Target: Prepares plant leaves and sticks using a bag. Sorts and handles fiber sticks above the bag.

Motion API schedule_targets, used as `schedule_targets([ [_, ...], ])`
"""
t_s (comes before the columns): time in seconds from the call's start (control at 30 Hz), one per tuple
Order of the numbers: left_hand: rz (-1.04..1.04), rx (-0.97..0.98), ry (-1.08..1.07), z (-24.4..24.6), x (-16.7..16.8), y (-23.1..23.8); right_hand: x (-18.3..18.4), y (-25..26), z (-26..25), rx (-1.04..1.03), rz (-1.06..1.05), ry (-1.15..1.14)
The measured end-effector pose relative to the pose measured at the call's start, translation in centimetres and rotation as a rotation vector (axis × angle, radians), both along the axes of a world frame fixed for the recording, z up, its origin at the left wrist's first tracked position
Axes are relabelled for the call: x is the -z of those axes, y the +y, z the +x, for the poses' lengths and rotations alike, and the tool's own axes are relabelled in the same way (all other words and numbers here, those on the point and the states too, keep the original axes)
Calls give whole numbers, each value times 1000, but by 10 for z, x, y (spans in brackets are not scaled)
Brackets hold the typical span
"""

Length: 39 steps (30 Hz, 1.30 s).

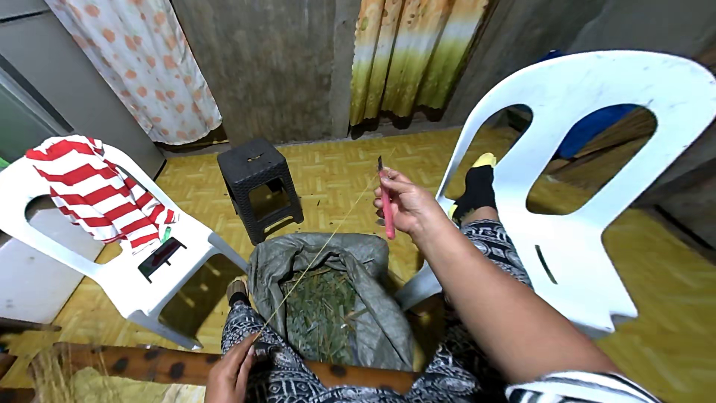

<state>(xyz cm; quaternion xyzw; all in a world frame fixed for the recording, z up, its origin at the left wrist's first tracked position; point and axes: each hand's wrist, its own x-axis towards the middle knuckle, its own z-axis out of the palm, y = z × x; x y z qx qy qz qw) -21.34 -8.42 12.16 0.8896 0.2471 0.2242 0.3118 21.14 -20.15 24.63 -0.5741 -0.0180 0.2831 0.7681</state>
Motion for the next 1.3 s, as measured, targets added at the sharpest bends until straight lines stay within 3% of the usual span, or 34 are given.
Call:
schedule_targets([
  [0.23,-108,-33,34,-4,3,1,5,-13,26,94,39,-15],
  [0.53,-399,69,31,16,-3,-5,24,3,-36,-195,-55,-99],
  [0.77,-531,30,81,15,-4,-8,22,5,-37,-99,25,-69],
  [1.07,-589,21,70,20,-4,-10,32,7,-47,-69,-6,-37],
  [1.3,-634,140,109,15,-1,-10,35,9,-53,-216,-26,-47],
])
